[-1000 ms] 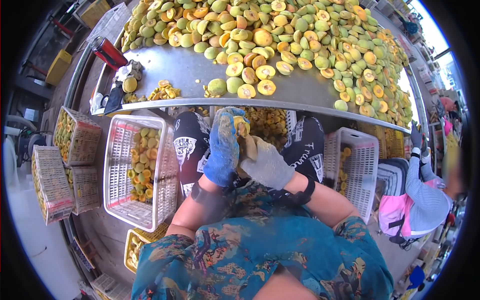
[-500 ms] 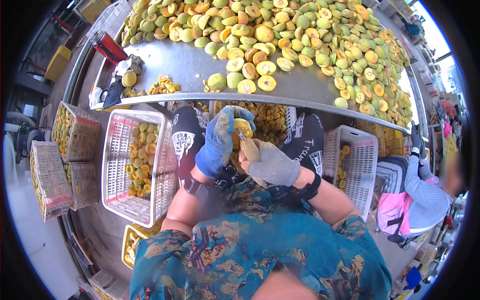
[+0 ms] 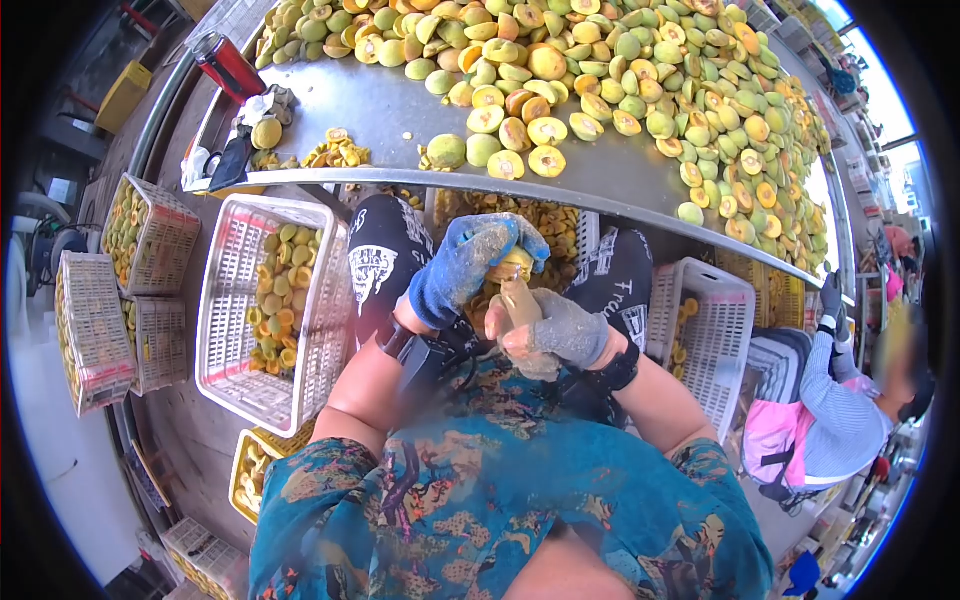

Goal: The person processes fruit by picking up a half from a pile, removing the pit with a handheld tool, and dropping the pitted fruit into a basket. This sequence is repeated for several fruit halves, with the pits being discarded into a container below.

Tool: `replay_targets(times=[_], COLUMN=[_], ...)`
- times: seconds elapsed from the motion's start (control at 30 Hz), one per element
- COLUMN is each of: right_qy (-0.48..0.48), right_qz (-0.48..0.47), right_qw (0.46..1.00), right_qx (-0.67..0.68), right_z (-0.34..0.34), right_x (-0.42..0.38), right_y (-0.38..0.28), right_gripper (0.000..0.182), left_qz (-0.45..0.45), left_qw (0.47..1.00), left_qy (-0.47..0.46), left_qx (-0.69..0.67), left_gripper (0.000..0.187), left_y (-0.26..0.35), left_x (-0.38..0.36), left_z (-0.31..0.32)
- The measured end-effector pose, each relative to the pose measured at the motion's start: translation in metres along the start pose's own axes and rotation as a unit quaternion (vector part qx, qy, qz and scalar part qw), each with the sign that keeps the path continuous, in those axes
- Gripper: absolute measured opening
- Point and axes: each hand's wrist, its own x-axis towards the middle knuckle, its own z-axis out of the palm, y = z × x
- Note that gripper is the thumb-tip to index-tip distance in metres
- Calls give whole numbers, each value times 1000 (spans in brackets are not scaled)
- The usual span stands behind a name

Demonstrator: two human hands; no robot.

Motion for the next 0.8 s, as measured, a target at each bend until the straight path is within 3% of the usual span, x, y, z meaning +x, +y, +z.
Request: replay_targets(times=[0.07, 0.13, 0.2, 0.23, 0.27, 0.37, 0.4, 0.43, 0.47, 0.5, 0.53, 0.57, 0.6, 0.63, 0.67, 0.73, 0.77, 0.8], right_qy=[75, 106, 175, 192, 191, 229, 230, 209, 181, 123, 111, 136, 162, 191, 197, 214, 235, 237], right_qz=[-104, -85, -185, -224, -223, -232, -233, -210, -184, -180, -227, -224, -222, -219, -221, -167, -163, -163], right_qw=[979, 971, 892, 851, 850, 805, 804, 881, 937, 969, 964, 962, 959, 955, 954, 962, 957, 957], right_qx=[-159, -196, -373, -436, -437, -497, -496, -370, -234, -115, -77, -72, -66, -63, -57, -21, -48, -44], right_z=[1, 4, -1, -4, -4, -1, 2, 5, 6, -2, -4, -5, -6, -7, -10, -17, -15, -16], right_x=[5, 6, 14, 16, 16, 14, 10, 2, -4, -7, -12, -14, -14, -13, -13, -13, -15, -14], right_y=[3, 0, 10, 14, 13, 10, 7, 1, -2, 0, 1, 0, 0, -1, 0, 2, 1, 4], right_gripper=[16, 14, 17, 22, 22, 32, 32, 34, 36, 46, 54, 57, 60, 56, 56, 52, 47, 47], left_qz=[-11, -16, 2, 4, 7, 3, -1, -18, -5, 109, 210, 205, 111, 11, 6, 39, 115, 112], left_qw=[1000, 998, 997, 981, 951, 955, 953, 965, 961, 967, 864, 865, 936, 971, 973, 984, 916, 917], left_qy=[10, 44, 51, 69, 85, 158, 202, 234, 196, 199, 179, 178, 200, 212, 206, 171, 114, 111], left_qx=[-14, -45, -62, -182, -298, -250, -228, -119, -197, 119, 422, 423, 269, 105, 106, -28, 367, 367], left_gripper=[51, 51, 50, 50, 50, 51, 53, 56, 57, 51, 48, 48, 47, 50, 50, 45, 33, 33], left_y=[-1, -3, -8, -12, -12, -3, 3, 11, 0, -2, -5, -6, -7, -8, -5, 6, 16, 8], left_x=[2, 5, 8, 10, 12, 14, 15, 12, 14, 8, 2, 0, -1, -1, -3, -8, -11, -10], left_z=[4, 7, 8, 9, 9, 13, 16, 18, 2, -8, -15, -15, -15, -14, -10, 1, -4, -9])
